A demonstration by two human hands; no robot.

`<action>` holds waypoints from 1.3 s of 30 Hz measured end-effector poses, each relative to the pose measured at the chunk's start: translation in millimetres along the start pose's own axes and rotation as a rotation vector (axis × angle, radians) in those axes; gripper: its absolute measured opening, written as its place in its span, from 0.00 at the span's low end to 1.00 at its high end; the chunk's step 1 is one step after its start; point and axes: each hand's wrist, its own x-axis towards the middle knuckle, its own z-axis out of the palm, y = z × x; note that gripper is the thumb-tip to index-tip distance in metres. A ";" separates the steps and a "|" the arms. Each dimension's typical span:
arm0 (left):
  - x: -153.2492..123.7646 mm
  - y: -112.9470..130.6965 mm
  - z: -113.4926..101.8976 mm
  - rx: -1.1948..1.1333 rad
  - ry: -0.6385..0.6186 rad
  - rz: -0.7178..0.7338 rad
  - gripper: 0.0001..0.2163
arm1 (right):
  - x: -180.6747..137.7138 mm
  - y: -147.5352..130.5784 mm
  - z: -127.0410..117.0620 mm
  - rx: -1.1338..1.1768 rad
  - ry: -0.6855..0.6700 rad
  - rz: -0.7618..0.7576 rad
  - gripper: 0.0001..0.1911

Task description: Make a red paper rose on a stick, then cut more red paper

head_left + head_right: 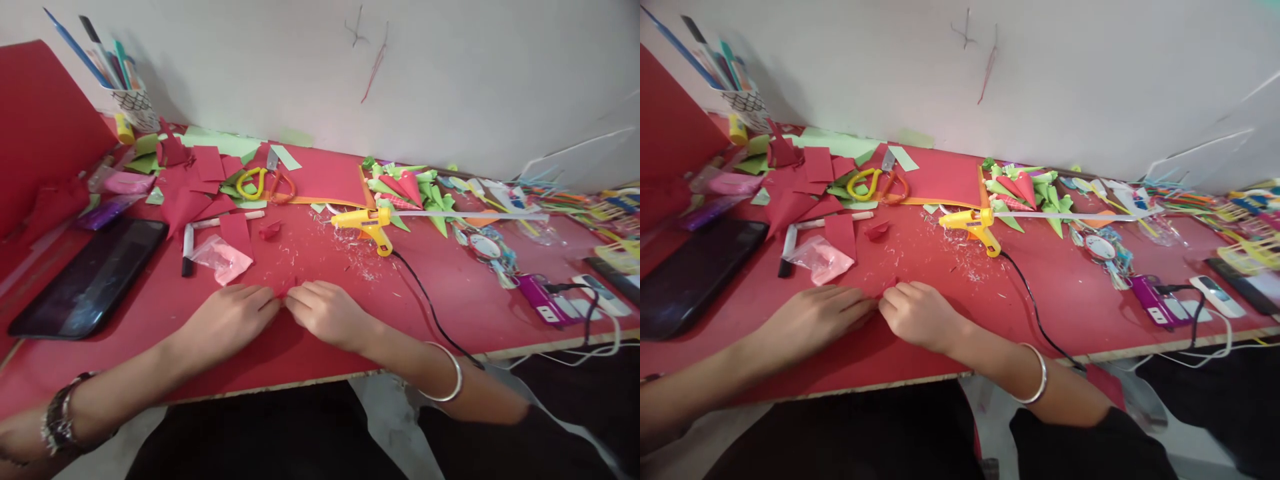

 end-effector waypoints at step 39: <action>4.8 -22.5 2.9 -0.402 0.021 -0.123 0.10 | 10.5 7.7 0.1 0.469 -0.074 0.454 0.05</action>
